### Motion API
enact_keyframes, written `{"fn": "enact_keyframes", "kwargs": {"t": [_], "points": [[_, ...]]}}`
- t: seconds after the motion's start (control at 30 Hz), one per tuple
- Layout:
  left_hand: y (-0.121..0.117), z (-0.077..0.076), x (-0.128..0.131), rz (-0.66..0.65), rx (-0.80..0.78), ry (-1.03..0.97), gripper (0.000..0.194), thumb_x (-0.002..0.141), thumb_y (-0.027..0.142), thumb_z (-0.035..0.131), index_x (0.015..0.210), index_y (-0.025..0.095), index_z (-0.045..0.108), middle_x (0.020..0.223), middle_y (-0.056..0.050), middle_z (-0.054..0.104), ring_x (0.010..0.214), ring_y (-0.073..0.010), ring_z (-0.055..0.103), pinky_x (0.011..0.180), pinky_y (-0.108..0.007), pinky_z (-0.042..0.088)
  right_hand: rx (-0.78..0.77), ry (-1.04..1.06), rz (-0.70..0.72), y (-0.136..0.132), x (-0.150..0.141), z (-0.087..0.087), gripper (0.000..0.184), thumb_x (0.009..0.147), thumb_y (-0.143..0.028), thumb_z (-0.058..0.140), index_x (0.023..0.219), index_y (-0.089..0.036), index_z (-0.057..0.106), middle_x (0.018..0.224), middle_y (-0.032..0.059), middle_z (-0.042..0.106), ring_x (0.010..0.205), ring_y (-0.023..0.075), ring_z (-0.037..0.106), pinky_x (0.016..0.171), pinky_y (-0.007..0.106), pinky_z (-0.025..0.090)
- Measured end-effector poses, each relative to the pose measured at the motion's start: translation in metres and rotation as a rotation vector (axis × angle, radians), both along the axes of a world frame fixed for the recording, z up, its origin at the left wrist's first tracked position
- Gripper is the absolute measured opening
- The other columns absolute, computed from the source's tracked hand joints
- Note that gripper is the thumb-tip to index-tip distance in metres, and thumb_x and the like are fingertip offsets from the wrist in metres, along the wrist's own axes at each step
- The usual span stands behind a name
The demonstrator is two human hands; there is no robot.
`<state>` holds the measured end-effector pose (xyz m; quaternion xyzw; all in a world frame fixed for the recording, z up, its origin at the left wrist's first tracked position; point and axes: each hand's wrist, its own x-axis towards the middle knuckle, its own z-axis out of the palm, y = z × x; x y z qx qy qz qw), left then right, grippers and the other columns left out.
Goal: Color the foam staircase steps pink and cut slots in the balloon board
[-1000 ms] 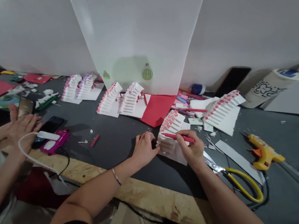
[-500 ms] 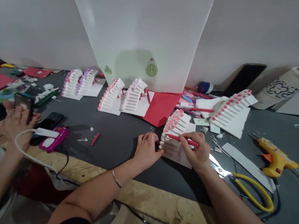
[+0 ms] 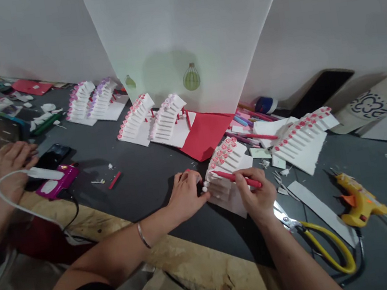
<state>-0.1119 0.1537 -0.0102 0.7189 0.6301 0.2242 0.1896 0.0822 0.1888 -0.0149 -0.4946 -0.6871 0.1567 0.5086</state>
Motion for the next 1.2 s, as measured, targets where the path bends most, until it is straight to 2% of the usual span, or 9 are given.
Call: {"fn": "enact_keyframes", "kwargs": {"t": [0.1,0.27,0.43,0.6,0.77,0.9,1.07,1.2], "points": [[0.0,0.0008,-0.0003,-0.006,0.006,0.0,0.03,0.077,0.024,0.069,0.095,0.023,0.046,0.099,-0.005,0.066,0.105,-0.0277,0.061,0.098,-0.048,0.039,-0.002,-0.046,0.062,-0.0001,-0.0012,0.0012,0.02,0.089,-0.038,0.061,0.08,-0.024,0.073,0.073,0.0018,0.072,0.074,0.0203,0.061,0.077,0.035,0.046],[-0.0004,0.0016,-0.0007,-0.014,0.004,-0.009,0.023,0.081,0.026,0.064,0.095,0.022,0.046,0.098,-0.007,0.066,0.103,-0.028,0.061,0.098,-0.05,0.039,-0.018,-0.012,-0.108,0.0,-0.0003,0.0003,0.024,0.089,-0.039,0.06,0.076,-0.023,0.072,0.072,0.0033,0.072,0.076,0.0217,0.061,0.072,0.034,0.046],[-0.0004,0.0007,-0.0004,-0.008,-0.002,-0.03,0.022,0.081,0.025,0.063,0.096,0.022,0.047,0.099,-0.006,0.066,0.105,-0.0279,0.061,0.1,-0.05,0.038,0.041,-0.063,0.042,-0.0002,-0.0006,-0.001,0.019,0.09,-0.036,0.06,0.08,-0.024,0.072,0.072,0.0009,0.072,0.072,0.0191,0.061,0.078,0.034,0.045],[-0.0001,-0.0004,-0.0007,-0.009,-0.008,-0.047,0.024,0.08,0.025,0.064,0.096,0.023,0.046,0.1,-0.005,0.066,0.108,-0.0281,0.06,0.101,-0.05,0.037,0.004,-0.022,-0.097,-0.0011,-0.0003,0.0004,0.022,0.09,-0.037,0.06,0.077,-0.023,0.07,0.072,0.0022,0.071,0.075,0.0204,0.061,0.075,0.034,0.046],[0.0001,0.001,-0.0004,-0.008,-0.014,-0.047,0.023,0.081,0.024,0.062,0.096,0.024,0.045,0.101,-0.005,0.065,0.107,-0.0276,0.06,0.101,-0.05,0.036,0.015,-0.075,0.046,-0.0017,-0.0005,0.0012,0.019,0.09,-0.035,0.06,0.08,-0.024,0.071,0.072,0.001,0.071,0.071,0.0191,0.061,0.079,0.036,0.045],[0.0003,0.0012,-0.0003,-0.01,-0.02,-0.048,0.024,0.08,0.025,0.063,0.096,0.024,0.045,0.1,-0.005,0.066,0.108,-0.0281,0.06,0.102,-0.05,0.036,0.025,-0.046,-0.074,-0.002,0.0005,0.0007,0.021,0.09,-0.035,0.059,0.075,-0.024,0.068,0.069,0.0008,0.068,0.071,0.0197,0.059,0.077,0.036,0.045],[0.0003,0.0001,-0.0007,-0.014,0.0,-0.035,0.023,0.081,0.025,0.062,0.095,0.023,0.045,0.1,-0.006,0.066,0.108,-0.0281,0.061,0.101,-0.05,0.037,0.025,-0.057,0.026,-0.0021,0.0007,0.0029,0.018,0.089,-0.034,0.06,0.076,-0.024,0.068,0.068,0.0002,0.068,0.069,0.0189,0.059,0.076,0.035,0.045],[0.0001,0.0006,-0.0007,-0.016,0.003,-0.037,0.025,0.08,0.024,0.063,0.096,0.023,0.044,0.1,-0.006,0.066,0.107,-0.0278,0.061,0.1,-0.049,0.037,0.026,-0.04,-0.047,-0.0019,0.0009,0.0042,0.02,0.09,-0.033,0.059,0.073,-0.024,0.067,0.066,0.0,0.067,0.07,0.0193,0.058,0.076,0.035,0.045]]}}
